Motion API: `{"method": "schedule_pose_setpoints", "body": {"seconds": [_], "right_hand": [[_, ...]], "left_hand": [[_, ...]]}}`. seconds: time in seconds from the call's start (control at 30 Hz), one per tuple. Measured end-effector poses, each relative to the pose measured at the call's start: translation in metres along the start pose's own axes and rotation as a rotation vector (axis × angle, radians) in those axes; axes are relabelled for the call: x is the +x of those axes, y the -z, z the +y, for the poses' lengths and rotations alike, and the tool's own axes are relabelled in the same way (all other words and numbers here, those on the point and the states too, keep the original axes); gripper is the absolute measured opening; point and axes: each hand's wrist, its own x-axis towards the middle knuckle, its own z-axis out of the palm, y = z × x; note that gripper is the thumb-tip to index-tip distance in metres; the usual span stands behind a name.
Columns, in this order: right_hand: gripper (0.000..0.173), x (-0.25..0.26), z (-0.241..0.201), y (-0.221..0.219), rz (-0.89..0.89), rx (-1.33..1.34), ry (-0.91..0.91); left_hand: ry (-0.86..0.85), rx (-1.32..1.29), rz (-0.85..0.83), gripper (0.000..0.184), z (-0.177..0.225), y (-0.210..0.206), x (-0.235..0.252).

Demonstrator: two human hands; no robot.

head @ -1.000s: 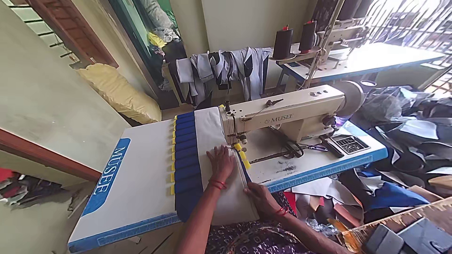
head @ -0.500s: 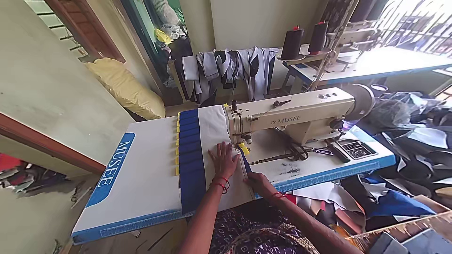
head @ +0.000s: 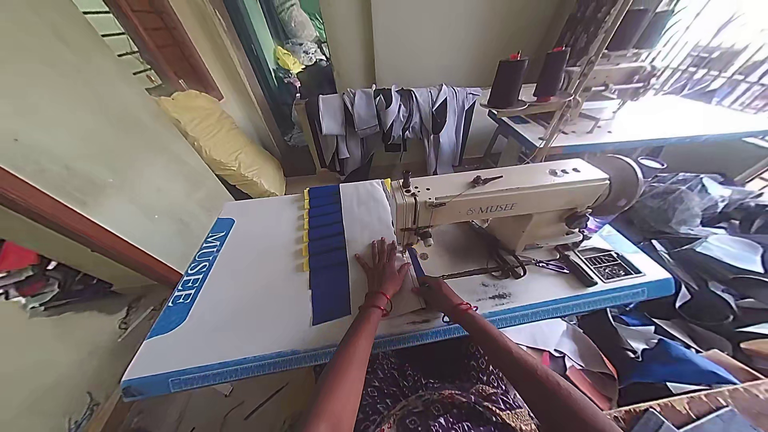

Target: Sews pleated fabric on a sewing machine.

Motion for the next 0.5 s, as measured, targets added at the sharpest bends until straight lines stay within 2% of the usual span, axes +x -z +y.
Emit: {"method": "schedule_pose_setpoints", "body": {"seconds": [0.1, 0.2, 0.3, 0.4, 0.5], "right_hand": [[0.029, 0.002, -0.002, 0.000, 0.008, 0.078, -0.024], [0.027, 0.000, -0.005, -0.001, 0.020, 0.138, -0.056], [0.029, 0.004, -0.003, -0.001, -0.008, 0.115, -0.054], [0.028, 0.008, -0.007, 0.001, -0.021, 0.164, -0.070], [0.026, 0.004, -0.008, -0.001, -0.017, 0.283, -0.090]], "left_hand": [[-0.004, 0.006, -0.025, 0.078, -0.001, 0.006, 0.007], [-0.019, -0.095, -0.043, 0.082, 0.005, 0.008, -0.012], [-0.053, -0.140, -0.057, 0.071, 0.002, -0.002, -0.035], [-0.083, -0.119, 0.008, 0.072, -0.006, -0.007, -0.027], [-0.050, -0.079, -0.042, 0.078, -0.009, -0.002, -0.011]]}}
